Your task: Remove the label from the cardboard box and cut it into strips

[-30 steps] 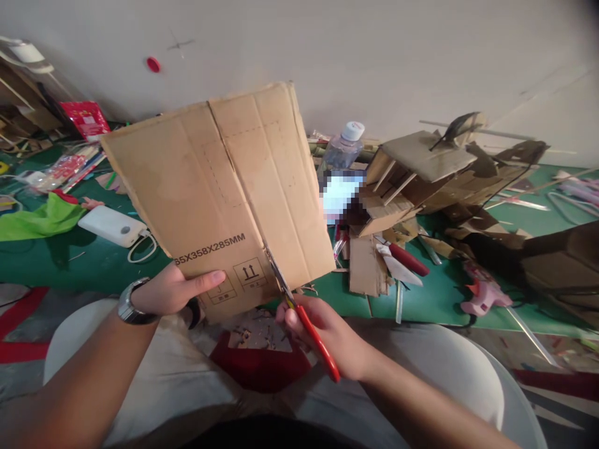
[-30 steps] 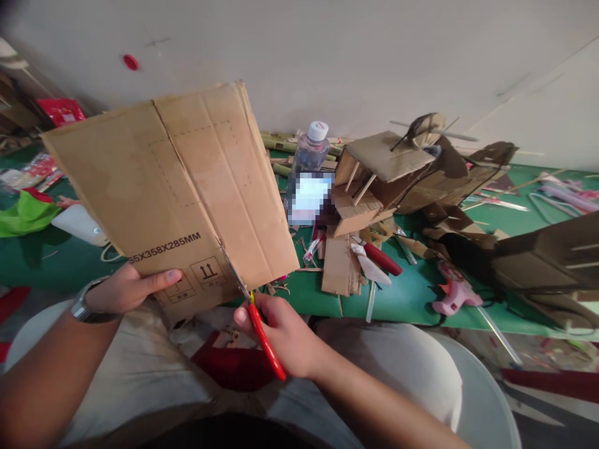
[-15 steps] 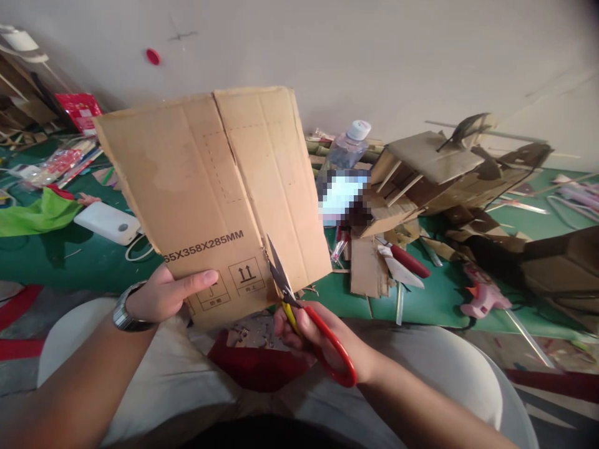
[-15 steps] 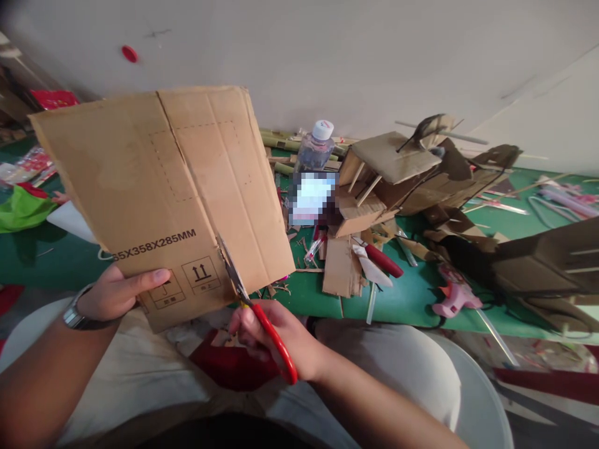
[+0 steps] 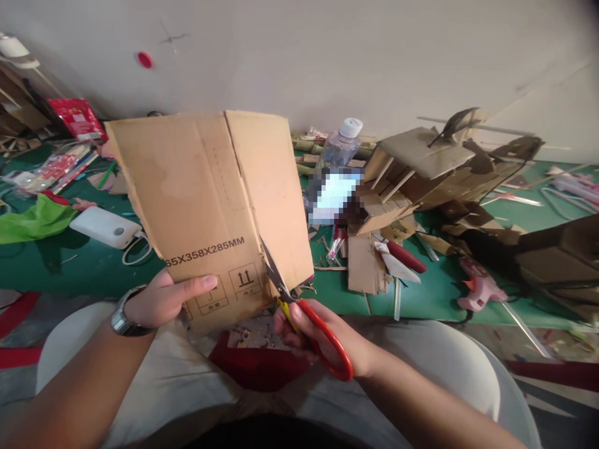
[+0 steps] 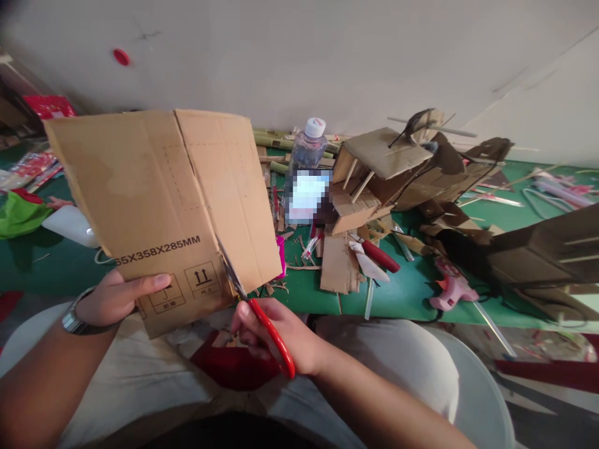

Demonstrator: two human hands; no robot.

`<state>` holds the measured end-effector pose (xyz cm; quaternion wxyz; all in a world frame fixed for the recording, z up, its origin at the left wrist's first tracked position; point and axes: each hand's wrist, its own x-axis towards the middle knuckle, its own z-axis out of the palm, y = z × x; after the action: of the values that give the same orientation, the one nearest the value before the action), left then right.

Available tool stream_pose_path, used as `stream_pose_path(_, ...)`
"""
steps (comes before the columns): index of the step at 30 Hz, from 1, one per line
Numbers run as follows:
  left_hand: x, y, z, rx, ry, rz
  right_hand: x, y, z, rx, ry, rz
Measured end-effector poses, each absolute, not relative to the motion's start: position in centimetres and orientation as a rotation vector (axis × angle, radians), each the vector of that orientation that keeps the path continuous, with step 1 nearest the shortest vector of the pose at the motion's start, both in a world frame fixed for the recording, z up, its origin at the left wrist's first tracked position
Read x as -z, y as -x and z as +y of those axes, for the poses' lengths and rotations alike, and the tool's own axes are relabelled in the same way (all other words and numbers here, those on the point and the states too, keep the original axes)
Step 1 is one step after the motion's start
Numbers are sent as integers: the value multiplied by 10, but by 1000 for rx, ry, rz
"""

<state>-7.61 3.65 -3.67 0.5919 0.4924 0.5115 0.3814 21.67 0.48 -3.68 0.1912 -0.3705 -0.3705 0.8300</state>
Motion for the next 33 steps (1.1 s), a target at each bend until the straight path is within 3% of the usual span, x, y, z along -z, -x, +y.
stream_pose_path(33, 37, 82, 41, -698, -1376, 1151, 29, -226, 12, -2401, 928, -934)
